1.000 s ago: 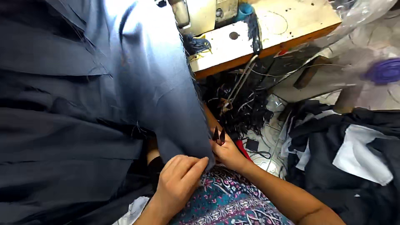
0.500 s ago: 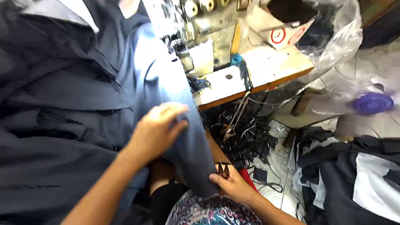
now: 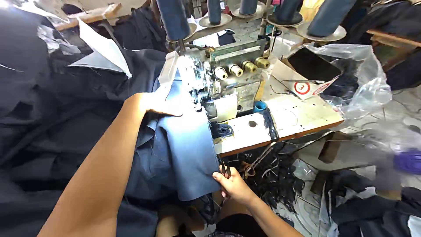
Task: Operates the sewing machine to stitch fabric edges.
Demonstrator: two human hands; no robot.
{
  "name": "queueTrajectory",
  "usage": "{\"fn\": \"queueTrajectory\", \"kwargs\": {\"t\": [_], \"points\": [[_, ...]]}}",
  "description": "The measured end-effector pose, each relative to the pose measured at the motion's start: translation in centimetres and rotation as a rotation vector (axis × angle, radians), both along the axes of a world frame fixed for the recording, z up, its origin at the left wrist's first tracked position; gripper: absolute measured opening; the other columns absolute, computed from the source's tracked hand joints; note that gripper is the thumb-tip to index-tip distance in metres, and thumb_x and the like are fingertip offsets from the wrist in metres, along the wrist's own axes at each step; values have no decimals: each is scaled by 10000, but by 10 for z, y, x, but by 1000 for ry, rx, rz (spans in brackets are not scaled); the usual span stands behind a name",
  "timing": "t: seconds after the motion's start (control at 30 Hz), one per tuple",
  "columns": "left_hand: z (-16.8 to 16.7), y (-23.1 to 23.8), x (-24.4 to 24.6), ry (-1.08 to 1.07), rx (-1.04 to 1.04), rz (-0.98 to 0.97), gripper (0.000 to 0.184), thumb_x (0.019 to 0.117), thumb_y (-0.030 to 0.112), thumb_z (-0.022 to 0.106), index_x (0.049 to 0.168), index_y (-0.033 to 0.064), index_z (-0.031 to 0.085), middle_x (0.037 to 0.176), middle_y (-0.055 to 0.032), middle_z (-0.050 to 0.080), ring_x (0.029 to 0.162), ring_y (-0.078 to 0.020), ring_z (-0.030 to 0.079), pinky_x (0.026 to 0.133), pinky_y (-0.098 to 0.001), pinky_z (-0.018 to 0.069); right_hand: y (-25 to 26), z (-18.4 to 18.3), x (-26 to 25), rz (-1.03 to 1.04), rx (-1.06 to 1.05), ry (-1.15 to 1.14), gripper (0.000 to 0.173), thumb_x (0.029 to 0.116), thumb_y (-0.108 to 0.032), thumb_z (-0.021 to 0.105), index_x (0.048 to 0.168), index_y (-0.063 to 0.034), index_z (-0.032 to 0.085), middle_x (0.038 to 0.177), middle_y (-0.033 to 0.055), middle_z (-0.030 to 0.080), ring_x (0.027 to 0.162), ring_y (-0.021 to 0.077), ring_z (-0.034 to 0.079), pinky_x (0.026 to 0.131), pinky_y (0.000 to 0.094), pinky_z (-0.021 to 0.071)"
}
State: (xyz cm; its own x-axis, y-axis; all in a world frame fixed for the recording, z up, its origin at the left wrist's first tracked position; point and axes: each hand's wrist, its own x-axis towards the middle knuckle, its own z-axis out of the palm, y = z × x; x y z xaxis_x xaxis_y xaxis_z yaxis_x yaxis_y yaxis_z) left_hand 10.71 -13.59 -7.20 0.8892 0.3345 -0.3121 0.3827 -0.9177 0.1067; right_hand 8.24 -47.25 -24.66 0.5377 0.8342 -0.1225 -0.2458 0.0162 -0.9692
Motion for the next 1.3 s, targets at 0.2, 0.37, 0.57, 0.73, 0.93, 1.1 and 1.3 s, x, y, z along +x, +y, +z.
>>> {"fn": "queueTrajectory", "kwargs": {"t": [0.2, 0.37, 0.57, 0.73, 0.93, 1.1, 1.3], "points": [[-5, 17, 19, -178, 51, 138, 1009, 904, 539, 733, 1623, 37, 233, 1675, -261, 184, 1535, -457, 224, 1191, -668, 225, 40, 23, 23, -93, 21, -33, 114, 1023, -89, 550, 910, -84, 561, 631, -85, 504, 444, -16, 456, 433, 158, 438], [-13, -79, -31, -688, 410, -132, 254, 980, 187, 666, 1165, 18, 710, 1221, -246, 667, 1176, -483, 604, 1011, -688, 413, 57, 44, 34, -114, 25, -21, 177, 1026, -88, 553, 851, -85, 573, 605, -77, 503, 440, -10, 461, 427, 165, 442], [-66, -126, -78, -752, 157, -187, 358, 1030, 118, 552, 1363, 19, 639, 1373, -182, 642, 1240, -376, 634, 1027, -609, 478, 80, 59, 50, -180, -10, -12, 199, 1045, -112, 562, 857, -48, 564, 580, -29, 499, 428, 30, 478, 429, 188, 452], [-37, -73, -45, -608, -58, -210, 496, 1017, 408, 593, 1381, 74, 639, 1394, -141, 636, 1289, -307, 607, 1089, -586, 431, 97, 64, 53, -281, 105, -60, 158, 1050, -104, 557, 921, -26, 605, 639, 19, 676, 402, 19, 500, 394, 178, 422], [-22, -41, -12, -384, -5, -168, 664, 1023, 539, 527, 1530, 112, 487, 1445, -250, 556, 1367, -402, 520, 1147, -590, 367, 55, 79, 68, -17, -234, -654, 356, 1021, -326, 634, 1182, -12, 589, 856, 72, 610, 734, 150, 578, 703, 347, 507], [-12, -79, -20, -139, 257, 251, 647, 1080, 512, 388, 1606, 138, 346, 1546, -295, 390, 1390, -512, 418, 1006, -651, 461, 26, 96, 73, 98, -328, -814, 332, 1078, -244, 507, 1261, 14, 608, 1097, 177, 658, 992, 251, 645, 912, 434, 516], [-11, -113, -69, -181, 424, 334, 461, 1083, 337, 494, 1063, -83, 682, 1150, -306, 638, 1012, -461, 676, 773, -595, 565, 46, 130, 68, 43, -415, -1090, 281, 1039, -301, 601, 1198, -79, 664, 899, 155, 694, 863, 337, 689, 758, 571, 532]]}}
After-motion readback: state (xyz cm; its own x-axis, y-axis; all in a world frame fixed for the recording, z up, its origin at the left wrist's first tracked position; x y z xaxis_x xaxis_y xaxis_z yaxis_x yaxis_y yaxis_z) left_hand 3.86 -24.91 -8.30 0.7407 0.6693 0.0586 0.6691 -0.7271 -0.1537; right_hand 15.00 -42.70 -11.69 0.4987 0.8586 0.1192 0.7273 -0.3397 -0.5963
